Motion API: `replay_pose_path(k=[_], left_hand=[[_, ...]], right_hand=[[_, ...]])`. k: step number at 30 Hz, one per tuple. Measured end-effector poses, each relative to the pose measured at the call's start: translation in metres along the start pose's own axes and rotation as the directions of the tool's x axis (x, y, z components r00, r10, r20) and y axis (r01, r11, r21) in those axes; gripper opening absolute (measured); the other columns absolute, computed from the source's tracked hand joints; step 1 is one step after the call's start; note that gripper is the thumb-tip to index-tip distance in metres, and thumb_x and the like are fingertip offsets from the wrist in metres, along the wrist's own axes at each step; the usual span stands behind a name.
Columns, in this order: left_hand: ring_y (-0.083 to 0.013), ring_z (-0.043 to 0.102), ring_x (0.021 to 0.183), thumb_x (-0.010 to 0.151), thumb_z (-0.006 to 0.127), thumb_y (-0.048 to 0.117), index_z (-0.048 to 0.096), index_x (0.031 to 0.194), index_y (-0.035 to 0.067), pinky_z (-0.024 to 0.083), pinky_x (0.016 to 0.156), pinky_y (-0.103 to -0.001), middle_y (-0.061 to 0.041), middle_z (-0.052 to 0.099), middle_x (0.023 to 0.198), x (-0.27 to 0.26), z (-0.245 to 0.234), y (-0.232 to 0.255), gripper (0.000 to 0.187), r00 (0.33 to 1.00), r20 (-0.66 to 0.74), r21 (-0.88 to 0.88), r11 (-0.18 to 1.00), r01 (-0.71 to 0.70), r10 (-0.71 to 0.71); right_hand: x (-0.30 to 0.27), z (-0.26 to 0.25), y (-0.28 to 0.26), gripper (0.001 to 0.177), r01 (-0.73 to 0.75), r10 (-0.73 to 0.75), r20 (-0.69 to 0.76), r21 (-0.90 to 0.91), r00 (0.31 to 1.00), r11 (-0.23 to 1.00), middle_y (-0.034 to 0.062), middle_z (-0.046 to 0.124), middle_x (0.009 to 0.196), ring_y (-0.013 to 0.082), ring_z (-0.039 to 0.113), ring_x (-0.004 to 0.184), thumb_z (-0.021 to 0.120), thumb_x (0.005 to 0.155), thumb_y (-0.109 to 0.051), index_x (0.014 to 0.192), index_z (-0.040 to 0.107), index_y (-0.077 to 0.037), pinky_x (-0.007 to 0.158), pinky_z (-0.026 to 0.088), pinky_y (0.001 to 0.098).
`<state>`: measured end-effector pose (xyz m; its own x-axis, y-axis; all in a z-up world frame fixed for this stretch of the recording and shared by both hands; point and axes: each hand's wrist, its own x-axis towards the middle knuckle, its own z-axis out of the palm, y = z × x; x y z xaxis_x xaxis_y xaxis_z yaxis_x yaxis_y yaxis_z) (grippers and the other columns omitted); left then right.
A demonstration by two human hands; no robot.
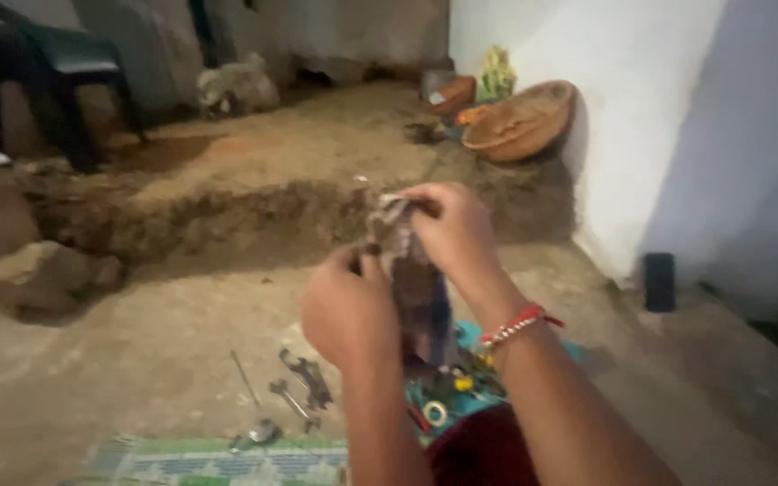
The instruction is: The person cleans and maintains a screwdriver using a cloth and various hand tools while sitting on a mat.
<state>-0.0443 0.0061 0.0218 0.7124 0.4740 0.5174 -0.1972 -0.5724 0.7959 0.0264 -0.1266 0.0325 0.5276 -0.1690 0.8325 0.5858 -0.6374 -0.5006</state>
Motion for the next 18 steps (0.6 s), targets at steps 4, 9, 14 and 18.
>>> replay_pose_path(k=[4,9,14,18], left_hand=[[-0.0407,0.07,0.081,0.088,0.07,0.036,0.08,0.101,0.015,0.053,0.069,-0.051,-0.018,0.074,0.089,0.005,0.001,-0.009,0.027,0.999,0.0,0.044,0.998,0.049,-0.049],[-0.0421,0.068,0.079,0.091,0.073,0.038,0.08,0.107,0.014,0.052,0.067,-0.051,-0.021,0.072,0.087,0.009,-0.005,-0.016,0.029,0.997,-0.072,0.012,1.0,-0.029,0.03],[-0.039,0.07,0.076,0.094,0.07,0.037,0.081,0.108,0.016,0.053,0.069,-0.05,-0.019,0.073,0.083,0.009,-0.009,-0.008,0.027,1.0,-0.002,0.022,1.0,0.012,-0.012],[-0.0369,0.071,0.073,0.089,0.072,0.035,0.08,0.108,0.015,0.052,0.063,-0.049,-0.018,0.073,0.084,0.006,-0.006,-0.005,0.028,1.0,-0.011,0.028,1.0,-0.002,0.002]], right_hand=[[-0.015,-0.002,-0.031,0.025,-0.012,-0.011,0.278,0.081,0.96,0.997,0.0122,0.076,0.104,0.0236,0.075,0.095,0.069,0.08,-0.008,0.103,0.079,-0.01,0.085,0.058,0.0337],[-0.019,0.008,-0.048,0.02,0.07,-0.091,0.183,0.119,0.979,0.99,0.0125,0.074,0.1,0.0234,0.076,0.091,0.069,0.083,-0.01,0.101,0.078,-0.01,0.082,0.059,0.0331],[-0.008,0.012,-0.031,0.021,0.031,-0.032,0.031,0.046,0.999,0.998,0.0093,0.077,0.097,0.0219,0.076,0.085,0.07,0.083,-0.011,0.103,0.077,-0.01,0.078,0.059,0.0337],[-0.004,0.008,-0.022,0.023,-0.039,0.034,0.064,0.086,0.997,0.995,0.0081,0.079,0.099,0.0199,0.078,0.085,0.066,0.084,-0.009,0.105,0.077,-0.011,0.077,0.06,0.0325]])
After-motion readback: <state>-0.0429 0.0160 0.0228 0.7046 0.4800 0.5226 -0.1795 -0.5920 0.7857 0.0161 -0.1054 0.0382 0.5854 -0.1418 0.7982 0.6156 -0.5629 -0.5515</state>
